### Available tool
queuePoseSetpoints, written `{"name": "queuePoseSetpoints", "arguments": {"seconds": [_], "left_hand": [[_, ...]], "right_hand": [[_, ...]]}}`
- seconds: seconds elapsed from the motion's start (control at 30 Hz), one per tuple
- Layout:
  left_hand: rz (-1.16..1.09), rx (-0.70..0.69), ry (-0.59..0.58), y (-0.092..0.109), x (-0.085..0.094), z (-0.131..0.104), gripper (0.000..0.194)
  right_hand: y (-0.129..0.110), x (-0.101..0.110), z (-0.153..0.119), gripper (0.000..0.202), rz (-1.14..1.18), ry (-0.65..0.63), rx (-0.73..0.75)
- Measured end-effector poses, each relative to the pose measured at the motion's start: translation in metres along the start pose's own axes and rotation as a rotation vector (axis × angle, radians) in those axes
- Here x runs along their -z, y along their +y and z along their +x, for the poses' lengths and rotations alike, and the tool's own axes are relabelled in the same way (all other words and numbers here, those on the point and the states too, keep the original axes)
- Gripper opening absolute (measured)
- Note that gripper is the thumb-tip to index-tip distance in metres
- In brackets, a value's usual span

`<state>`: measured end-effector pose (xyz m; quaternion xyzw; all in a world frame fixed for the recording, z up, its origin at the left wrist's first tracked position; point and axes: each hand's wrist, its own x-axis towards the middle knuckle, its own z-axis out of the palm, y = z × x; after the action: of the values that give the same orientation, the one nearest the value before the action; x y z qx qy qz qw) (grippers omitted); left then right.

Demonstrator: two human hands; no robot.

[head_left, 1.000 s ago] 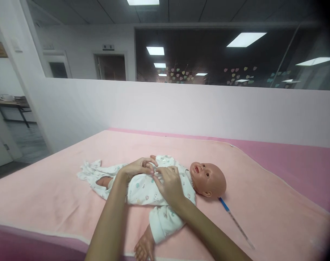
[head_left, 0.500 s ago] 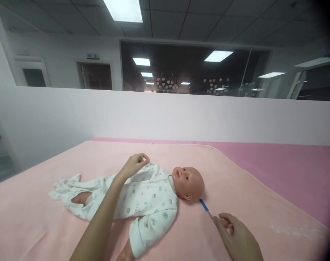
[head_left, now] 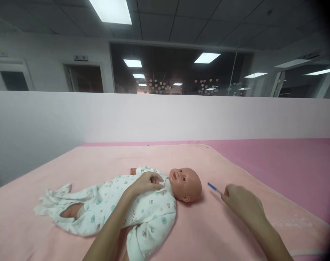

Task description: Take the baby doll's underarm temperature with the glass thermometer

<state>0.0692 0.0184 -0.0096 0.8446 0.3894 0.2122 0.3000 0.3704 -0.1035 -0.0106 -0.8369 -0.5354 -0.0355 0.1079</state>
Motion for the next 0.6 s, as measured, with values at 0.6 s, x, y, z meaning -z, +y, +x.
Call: {"name": "queuePoseSetpoints", "arguments": {"seconds": [0.6], "left_hand": [[0.045, -0.051, -0.077, 0.004, 0.001, -0.011, 0.044]], "right_hand": [[-0.177, 0.063, 0.053, 0.013, 0.291, 0.097, 0.484]]}}
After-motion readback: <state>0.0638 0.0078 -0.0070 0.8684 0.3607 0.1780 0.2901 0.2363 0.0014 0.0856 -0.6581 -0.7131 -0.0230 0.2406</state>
